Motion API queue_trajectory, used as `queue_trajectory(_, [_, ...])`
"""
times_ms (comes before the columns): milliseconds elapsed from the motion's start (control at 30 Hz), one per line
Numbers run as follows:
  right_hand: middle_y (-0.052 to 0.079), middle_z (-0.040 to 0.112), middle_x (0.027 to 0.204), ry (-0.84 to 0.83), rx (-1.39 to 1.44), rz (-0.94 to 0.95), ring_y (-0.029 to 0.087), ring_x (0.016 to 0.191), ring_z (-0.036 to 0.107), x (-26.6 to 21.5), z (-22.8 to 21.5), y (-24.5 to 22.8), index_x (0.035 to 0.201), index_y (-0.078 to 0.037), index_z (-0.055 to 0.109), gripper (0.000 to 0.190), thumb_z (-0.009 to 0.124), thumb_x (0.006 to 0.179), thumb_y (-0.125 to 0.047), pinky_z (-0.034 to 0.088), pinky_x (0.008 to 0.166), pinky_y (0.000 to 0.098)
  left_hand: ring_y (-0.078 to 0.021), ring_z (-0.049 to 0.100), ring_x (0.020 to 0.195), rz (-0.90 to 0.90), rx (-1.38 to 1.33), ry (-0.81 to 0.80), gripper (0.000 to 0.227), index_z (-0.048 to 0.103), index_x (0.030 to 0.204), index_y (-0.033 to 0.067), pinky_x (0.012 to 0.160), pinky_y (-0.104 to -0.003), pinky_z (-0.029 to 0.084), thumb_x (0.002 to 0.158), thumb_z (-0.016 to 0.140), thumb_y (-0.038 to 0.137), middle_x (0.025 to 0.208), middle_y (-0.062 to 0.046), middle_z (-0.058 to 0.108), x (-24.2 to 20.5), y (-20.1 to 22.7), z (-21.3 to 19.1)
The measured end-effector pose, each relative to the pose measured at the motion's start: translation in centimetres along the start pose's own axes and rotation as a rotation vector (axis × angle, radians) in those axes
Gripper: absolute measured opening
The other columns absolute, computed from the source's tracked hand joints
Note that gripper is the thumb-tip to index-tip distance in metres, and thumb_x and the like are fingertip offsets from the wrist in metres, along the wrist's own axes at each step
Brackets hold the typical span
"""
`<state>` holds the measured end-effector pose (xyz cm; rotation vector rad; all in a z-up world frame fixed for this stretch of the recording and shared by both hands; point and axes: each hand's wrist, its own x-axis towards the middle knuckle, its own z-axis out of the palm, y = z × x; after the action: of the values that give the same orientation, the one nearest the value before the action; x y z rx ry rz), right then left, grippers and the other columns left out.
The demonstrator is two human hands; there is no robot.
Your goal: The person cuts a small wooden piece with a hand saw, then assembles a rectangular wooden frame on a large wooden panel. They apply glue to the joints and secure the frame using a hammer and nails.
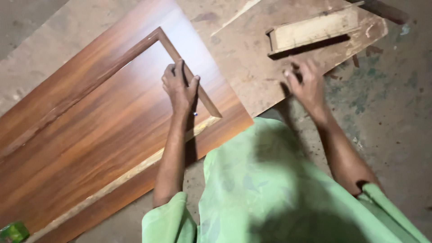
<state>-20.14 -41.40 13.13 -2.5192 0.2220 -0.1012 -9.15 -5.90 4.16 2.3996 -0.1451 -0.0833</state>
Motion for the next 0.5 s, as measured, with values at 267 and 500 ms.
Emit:
queue_trajectory(267, [0.020, 0.068, 0.108, 0.083, -0.287, -0.197, 0.038, 0.102, 0.064, 16.4, -2.4, 17.7, 0.115, 0.003, 0.067, 0.026, 0.070, 0.098, -0.017, 0.051, 0.088, 0.0475, -0.0404, 0.046, 0.131, -0.133, -0.153, 0.069, 0.056, 0.054, 0.143, 0.0026, 0.113, -0.051, 0.040, 0.093, 0.074, 0.018, 0.137, -0.023, 0.050, -0.4, 1.4, -0.9])
queue_trajectory(500, [0.021, 0.067, 0.108, -0.118, -0.295, -0.388, 0.039, 0.102, 0.063, 20.1, -1.9, 21.3, 0.118, 0.003, 0.066, 0.033, 0.074, 0.105, -0.027, 0.050, 0.085, 0.0483, -0.0356, 0.065, 0.114, -0.300, -0.120, 0.324, 0.032, 0.066, 0.130, 0.0017, 0.101, -0.043, 0.052, 0.099, 0.065, 0.006, 0.120, -0.019, 0.066, -7.9, 0.9, -2.5])
